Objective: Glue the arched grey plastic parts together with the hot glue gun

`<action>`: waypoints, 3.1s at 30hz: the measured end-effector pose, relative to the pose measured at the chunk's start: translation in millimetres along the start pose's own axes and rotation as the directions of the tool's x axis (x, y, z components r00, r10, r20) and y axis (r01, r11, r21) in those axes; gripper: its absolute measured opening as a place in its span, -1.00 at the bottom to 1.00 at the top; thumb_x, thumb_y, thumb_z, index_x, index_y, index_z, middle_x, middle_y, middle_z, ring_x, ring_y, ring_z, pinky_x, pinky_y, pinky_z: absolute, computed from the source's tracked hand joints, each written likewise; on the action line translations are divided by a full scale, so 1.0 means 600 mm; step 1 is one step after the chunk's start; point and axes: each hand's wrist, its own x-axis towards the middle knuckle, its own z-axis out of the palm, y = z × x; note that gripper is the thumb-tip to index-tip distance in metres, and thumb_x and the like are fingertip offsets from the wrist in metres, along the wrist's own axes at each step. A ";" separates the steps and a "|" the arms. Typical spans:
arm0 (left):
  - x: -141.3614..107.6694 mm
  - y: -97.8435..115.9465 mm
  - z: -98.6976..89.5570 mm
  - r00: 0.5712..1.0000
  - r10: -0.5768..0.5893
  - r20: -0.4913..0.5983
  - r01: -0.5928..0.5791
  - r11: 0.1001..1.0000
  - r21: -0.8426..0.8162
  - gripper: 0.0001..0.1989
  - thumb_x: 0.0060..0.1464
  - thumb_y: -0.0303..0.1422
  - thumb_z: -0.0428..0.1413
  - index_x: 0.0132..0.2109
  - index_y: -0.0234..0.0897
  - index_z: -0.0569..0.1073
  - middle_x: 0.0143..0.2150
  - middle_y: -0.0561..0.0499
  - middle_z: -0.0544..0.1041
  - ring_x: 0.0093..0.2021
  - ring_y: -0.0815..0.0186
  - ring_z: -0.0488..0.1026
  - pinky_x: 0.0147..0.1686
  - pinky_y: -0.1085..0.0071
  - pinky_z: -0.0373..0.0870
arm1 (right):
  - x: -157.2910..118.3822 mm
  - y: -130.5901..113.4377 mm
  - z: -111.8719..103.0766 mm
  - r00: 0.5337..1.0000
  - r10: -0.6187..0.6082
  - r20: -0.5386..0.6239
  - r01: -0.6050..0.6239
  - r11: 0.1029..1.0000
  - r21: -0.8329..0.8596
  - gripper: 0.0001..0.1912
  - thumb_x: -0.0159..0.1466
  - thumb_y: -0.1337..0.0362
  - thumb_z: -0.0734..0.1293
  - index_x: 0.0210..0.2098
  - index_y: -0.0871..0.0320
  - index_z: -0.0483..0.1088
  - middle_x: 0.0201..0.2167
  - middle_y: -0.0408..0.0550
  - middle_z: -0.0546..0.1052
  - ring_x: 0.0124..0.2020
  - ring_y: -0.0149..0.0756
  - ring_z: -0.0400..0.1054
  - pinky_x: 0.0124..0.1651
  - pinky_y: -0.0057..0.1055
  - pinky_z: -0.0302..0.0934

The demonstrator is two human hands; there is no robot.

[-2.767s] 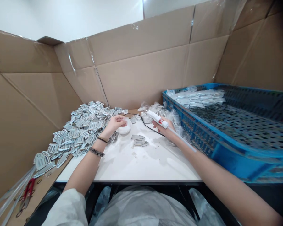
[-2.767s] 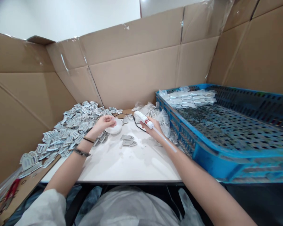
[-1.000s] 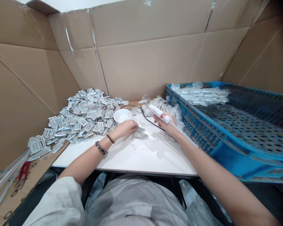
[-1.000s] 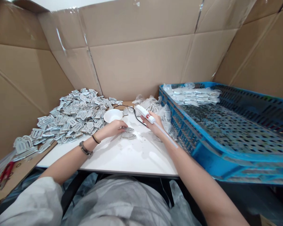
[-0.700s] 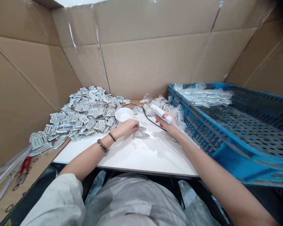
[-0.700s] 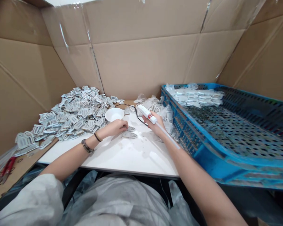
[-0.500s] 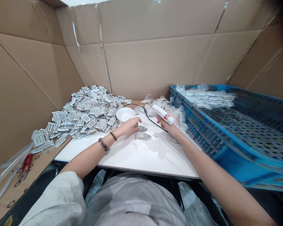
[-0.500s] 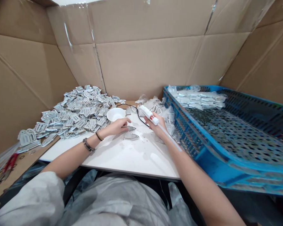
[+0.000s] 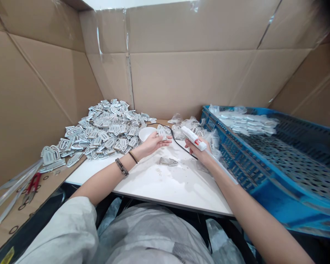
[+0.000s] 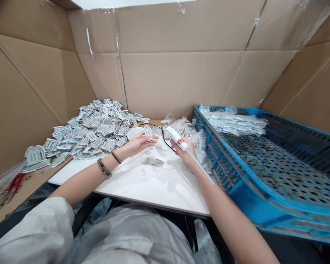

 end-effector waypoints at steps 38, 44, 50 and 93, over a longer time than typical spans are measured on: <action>-0.004 -0.017 0.021 0.978 0.185 -0.093 -0.142 0.926 0.351 -0.90 0.06 -0.53 0.09 -0.42 -0.34 0.36 -0.56 0.14 0.35 -0.60 0.50 0.30 -0.50 0.51 0.28 | -0.014 -0.021 0.013 0.958 -0.223 0.182 0.267 0.925 -0.270 -0.52 0.28 -0.15 0.24 -0.53 0.10 0.32 -0.50 -0.02 0.46 -0.45 -0.22 0.36 -0.36 -0.34 0.24; -0.008 -0.012 0.028 0.982 0.171 -0.076 -0.137 0.934 0.329 -0.91 0.06 -0.53 0.08 -0.40 -0.34 0.36 -0.56 0.14 0.34 -0.60 0.49 0.31 -0.52 0.50 0.27 | -0.015 -0.023 0.015 0.943 -0.284 0.173 0.324 0.900 -0.290 -0.52 0.31 -0.12 0.20 -0.58 0.07 0.25 -0.52 -0.03 0.43 -0.46 -0.22 0.31 -0.31 -0.31 0.22; -0.011 -0.008 0.032 0.984 0.162 -0.072 -0.131 0.939 0.318 -0.93 0.05 -0.54 0.07 -0.39 -0.35 0.38 -0.56 0.16 0.32 -0.61 0.51 0.29 -0.53 0.51 0.27 | -0.018 -0.005 0.014 0.977 -0.157 0.142 0.190 0.946 -0.261 -0.53 0.28 -0.12 0.24 -0.57 0.08 0.28 -0.62 -0.07 0.39 -0.56 -0.26 0.27 -0.44 -0.36 0.15; 0.018 -0.006 -0.037 0.903 0.429 -0.016 -0.269 0.596 0.757 -0.76 0.05 -0.19 0.18 -0.27 -0.30 0.47 -0.35 -0.01 0.54 -0.35 0.30 0.49 -0.35 0.43 0.43 | -0.007 -0.012 0.009 0.995 -0.081 -0.054 0.070 0.981 -0.183 -0.52 0.22 -0.14 0.26 -0.59 0.11 0.34 -0.68 -0.09 0.40 -0.63 -0.31 0.26 -0.53 -0.42 0.08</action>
